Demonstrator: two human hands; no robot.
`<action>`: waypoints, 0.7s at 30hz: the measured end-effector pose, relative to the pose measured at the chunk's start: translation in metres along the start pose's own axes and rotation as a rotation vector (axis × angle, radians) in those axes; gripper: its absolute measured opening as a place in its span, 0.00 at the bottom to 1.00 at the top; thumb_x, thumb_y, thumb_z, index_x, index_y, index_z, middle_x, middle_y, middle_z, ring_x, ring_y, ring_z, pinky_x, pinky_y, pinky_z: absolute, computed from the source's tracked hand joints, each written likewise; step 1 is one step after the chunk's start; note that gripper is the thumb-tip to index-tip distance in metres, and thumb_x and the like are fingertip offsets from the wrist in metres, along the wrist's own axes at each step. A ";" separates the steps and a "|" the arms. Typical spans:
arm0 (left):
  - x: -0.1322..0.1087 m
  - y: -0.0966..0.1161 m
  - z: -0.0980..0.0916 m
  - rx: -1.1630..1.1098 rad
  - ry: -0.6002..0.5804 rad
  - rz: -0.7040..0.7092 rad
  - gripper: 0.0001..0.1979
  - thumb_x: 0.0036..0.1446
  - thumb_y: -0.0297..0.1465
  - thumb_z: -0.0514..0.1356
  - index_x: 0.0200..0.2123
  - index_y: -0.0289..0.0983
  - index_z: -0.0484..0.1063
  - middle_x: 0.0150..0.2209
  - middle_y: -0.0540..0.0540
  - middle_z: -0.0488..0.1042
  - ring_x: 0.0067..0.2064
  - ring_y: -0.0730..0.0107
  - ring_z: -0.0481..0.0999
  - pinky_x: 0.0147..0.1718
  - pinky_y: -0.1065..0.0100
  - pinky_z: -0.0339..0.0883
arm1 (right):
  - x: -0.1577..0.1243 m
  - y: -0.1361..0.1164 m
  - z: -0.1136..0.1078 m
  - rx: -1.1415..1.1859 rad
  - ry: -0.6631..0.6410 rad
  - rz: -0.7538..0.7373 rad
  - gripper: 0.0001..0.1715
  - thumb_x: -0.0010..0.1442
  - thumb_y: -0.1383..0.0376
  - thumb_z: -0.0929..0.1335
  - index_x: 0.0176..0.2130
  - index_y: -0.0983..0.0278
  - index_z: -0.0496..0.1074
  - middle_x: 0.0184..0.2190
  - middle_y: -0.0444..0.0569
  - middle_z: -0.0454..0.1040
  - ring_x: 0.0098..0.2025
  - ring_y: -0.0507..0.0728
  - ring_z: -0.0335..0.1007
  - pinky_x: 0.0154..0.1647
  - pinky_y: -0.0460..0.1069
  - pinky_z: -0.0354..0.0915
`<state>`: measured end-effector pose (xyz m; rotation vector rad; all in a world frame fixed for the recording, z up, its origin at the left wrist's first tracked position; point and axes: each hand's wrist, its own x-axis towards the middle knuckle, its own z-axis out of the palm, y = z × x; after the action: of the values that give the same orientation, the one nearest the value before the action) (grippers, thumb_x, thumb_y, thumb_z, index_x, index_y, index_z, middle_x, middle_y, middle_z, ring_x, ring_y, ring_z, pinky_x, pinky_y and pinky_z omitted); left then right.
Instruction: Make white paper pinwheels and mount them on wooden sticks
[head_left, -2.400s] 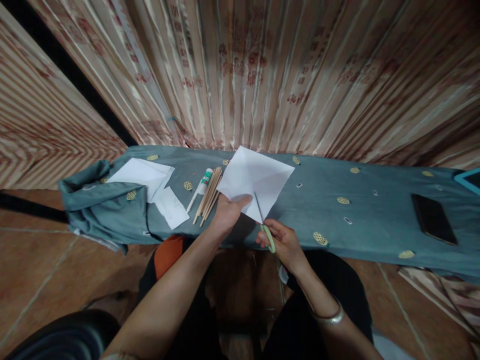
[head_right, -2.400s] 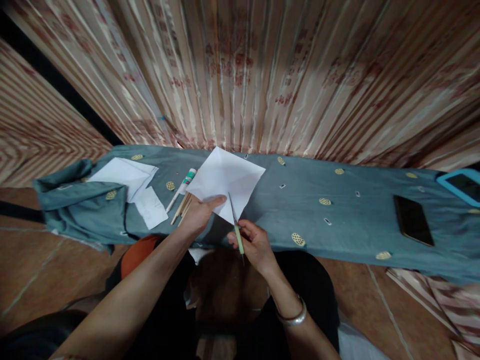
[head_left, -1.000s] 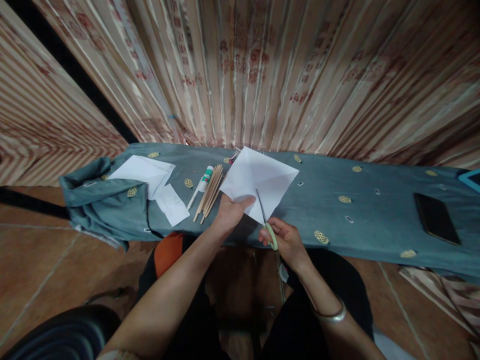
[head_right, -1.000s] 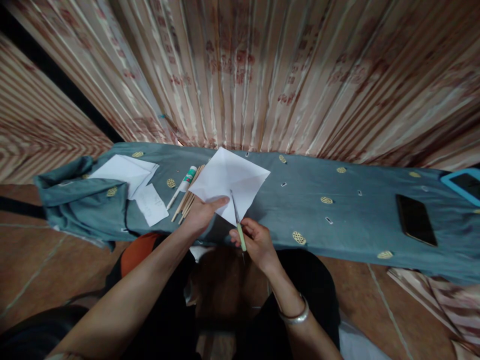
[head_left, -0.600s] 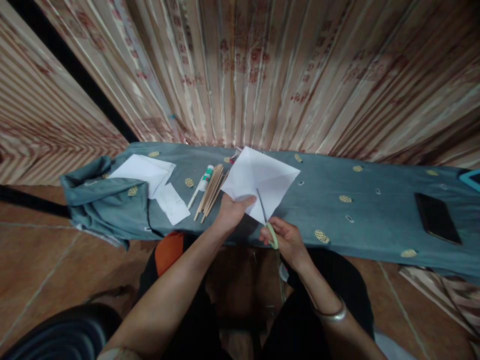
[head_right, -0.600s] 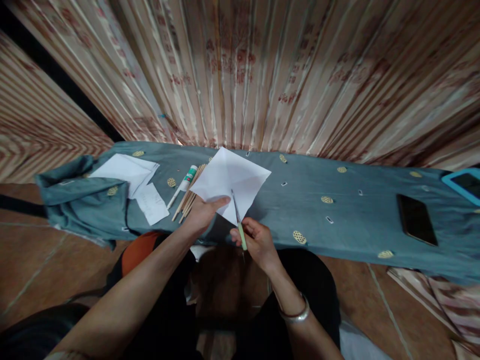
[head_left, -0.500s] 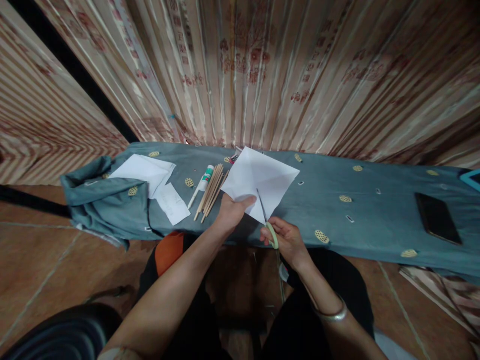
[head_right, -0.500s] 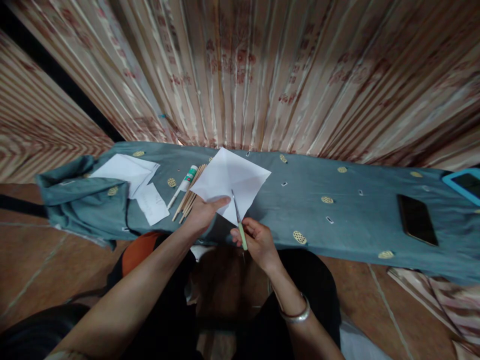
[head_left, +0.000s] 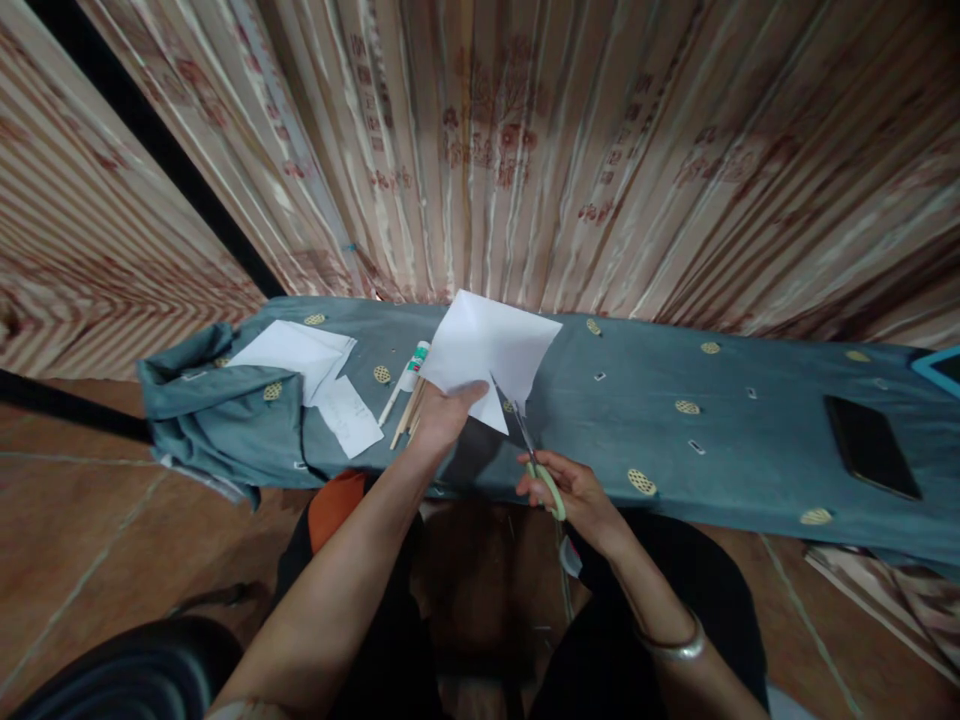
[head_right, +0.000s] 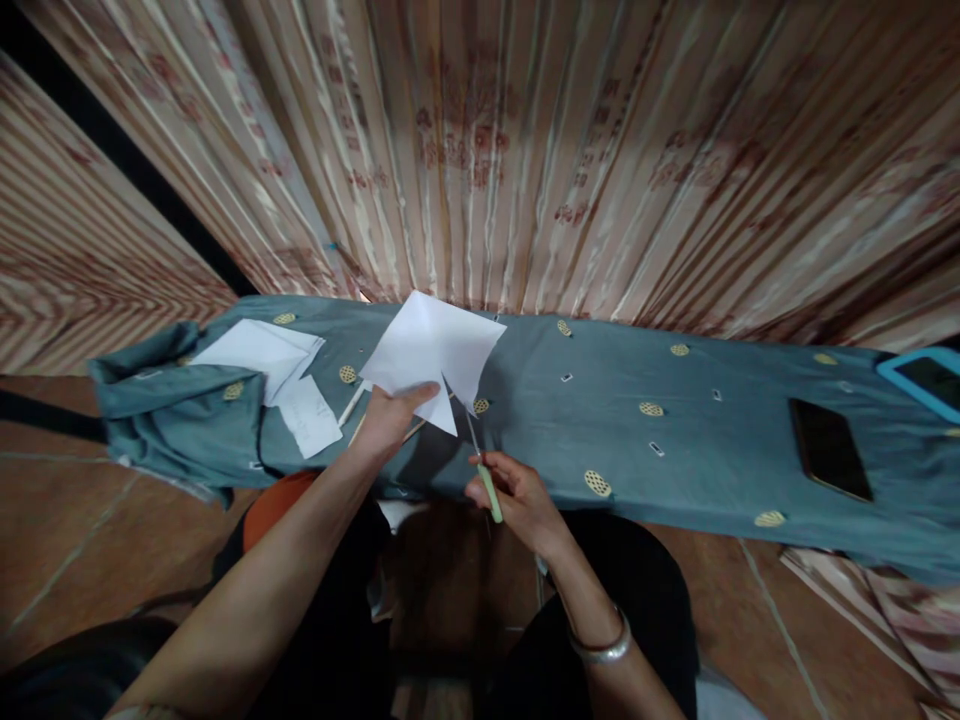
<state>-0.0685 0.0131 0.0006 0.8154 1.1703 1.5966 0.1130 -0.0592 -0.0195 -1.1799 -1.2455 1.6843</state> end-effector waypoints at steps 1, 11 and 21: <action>0.003 0.001 -0.003 -0.003 0.011 0.008 0.30 0.37 0.27 0.69 0.49 0.36 0.73 0.38 0.44 0.81 0.40 0.59 0.79 0.43 0.62 0.71 | -0.003 0.000 -0.005 -0.008 -0.020 0.013 0.29 0.42 0.50 0.78 0.40 0.62 0.75 0.25 0.44 0.76 0.24 0.50 0.67 0.24 0.45 0.62; -0.009 0.004 -0.014 0.179 -0.190 -0.040 0.24 0.34 0.25 0.70 0.40 0.36 0.77 0.38 0.45 0.80 0.41 0.58 0.79 0.44 0.62 0.71 | -0.013 -0.008 -0.057 0.074 0.362 -0.171 0.30 0.44 0.44 0.76 0.40 0.61 0.76 0.29 0.49 0.78 0.27 0.53 0.67 0.23 0.46 0.61; -0.030 -0.009 -0.007 0.472 -0.650 -0.265 0.07 0.40 0.31 0.66 0.24 0.33 0.76 0.19 0.55 0.68 0.24 0.74 0.66 0.24 0.74 0.57 | -0.007 -0.009 -0.067 -0.009 0.430 -0.141 0.29 0.37 0.50 0.79 0.38 0.59 0.79 0.29 0.47 0.78 0.24 0.52 0.67 0.21 0.47 0.63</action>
<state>-0.0629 -0.0166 -0.0091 1.2985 1.1124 0.7424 0.1794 -0.0433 -0.0166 -1.3393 -1.0379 1.2390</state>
